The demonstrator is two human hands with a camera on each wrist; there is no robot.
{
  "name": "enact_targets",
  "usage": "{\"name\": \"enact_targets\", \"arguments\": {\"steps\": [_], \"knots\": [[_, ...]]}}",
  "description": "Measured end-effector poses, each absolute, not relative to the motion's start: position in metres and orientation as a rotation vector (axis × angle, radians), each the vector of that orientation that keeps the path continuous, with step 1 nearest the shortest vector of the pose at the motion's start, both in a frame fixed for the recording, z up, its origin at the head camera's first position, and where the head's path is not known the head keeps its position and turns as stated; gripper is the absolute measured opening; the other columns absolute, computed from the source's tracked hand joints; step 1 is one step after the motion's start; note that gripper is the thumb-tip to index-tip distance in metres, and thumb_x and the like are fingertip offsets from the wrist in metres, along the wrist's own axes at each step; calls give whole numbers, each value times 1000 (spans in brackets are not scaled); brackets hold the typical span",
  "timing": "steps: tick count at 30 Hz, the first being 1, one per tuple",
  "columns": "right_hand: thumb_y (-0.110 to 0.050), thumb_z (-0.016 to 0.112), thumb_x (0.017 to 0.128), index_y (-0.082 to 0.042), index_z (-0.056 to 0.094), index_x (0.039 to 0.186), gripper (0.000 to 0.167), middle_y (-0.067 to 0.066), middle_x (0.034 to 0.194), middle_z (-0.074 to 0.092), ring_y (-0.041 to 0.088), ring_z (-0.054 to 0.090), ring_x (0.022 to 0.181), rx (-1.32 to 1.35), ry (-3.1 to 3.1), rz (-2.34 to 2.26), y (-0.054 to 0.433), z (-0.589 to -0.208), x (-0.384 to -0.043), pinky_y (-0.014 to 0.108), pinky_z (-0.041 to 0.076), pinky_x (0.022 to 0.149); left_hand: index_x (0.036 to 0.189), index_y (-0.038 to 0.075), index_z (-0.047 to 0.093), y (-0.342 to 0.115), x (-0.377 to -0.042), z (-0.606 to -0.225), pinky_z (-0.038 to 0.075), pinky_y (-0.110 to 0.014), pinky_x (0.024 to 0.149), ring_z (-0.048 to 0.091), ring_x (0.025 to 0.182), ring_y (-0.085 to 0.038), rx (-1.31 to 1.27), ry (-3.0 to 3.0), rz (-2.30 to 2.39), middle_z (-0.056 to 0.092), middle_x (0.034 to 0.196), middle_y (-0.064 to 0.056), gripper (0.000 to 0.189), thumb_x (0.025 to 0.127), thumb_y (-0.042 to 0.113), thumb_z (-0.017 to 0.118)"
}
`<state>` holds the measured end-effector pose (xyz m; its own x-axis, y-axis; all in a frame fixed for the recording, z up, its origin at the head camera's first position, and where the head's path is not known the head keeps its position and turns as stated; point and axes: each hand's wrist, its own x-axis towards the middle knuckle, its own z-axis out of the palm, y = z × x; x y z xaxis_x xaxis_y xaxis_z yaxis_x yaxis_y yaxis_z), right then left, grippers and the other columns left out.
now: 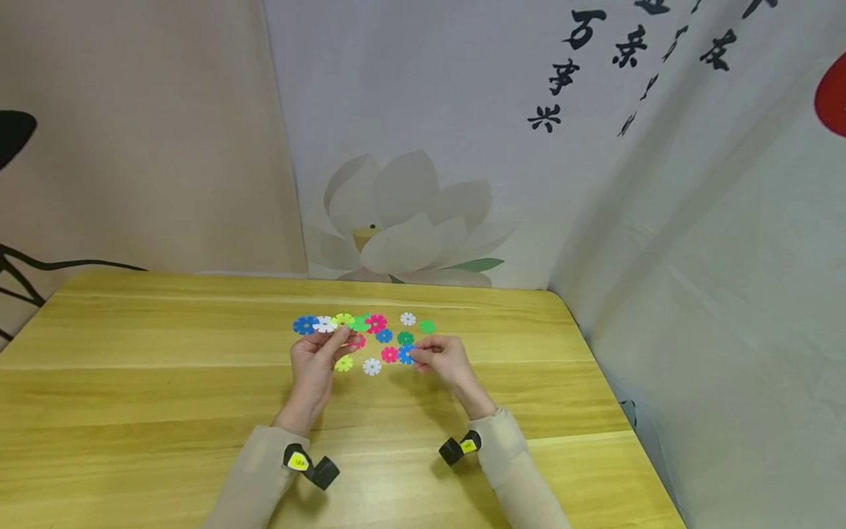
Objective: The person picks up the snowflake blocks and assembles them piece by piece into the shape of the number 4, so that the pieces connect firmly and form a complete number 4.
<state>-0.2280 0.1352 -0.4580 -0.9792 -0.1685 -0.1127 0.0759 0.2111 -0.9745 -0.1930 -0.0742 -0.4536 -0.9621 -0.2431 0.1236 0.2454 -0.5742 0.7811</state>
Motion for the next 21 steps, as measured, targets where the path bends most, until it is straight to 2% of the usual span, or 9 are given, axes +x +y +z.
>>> {"name": "enact_targets", "arguments": {"steps": [6, 10, 21], "knots": [[-4, 64, 87, 2, 62, 82, 8, 5, 67, 65, 9, 61, 54, -76, 2046, -2029, 128, -440, -223, 18, 54, 52, 77, 8, 70, -75, -193, -454, 58, -26, 63, 69, 66, -15, -14, -1276, -2572, 71, 75, -6, 18, 87, -5, 62], [-8, 62, 89, -4, 62, 79, 11, 2, 64, 64, 9, 60, 53, -112, 1947, -2088, 124, -430, -220, 18, 53, 51, 77, 8, 70, -75, -193, -454, 58, -26, 63, 69, 66, -15, -12, -1275, -2578, 71, 74, -5, 20, 87, -6, 61], [-9, 60, 90, 1, 61, 84, 12, 2, 63, 62, 8, 57, 51, -127, 1843, -2096, 117, -416, -220, 15, 50, 48, 75, 10, 71, -76, -192, -454, 58, -25, 63, 69, 67, -15, -47, -1299, -2585, 71, 73, -4, 22, 87, -6, 61]]}}
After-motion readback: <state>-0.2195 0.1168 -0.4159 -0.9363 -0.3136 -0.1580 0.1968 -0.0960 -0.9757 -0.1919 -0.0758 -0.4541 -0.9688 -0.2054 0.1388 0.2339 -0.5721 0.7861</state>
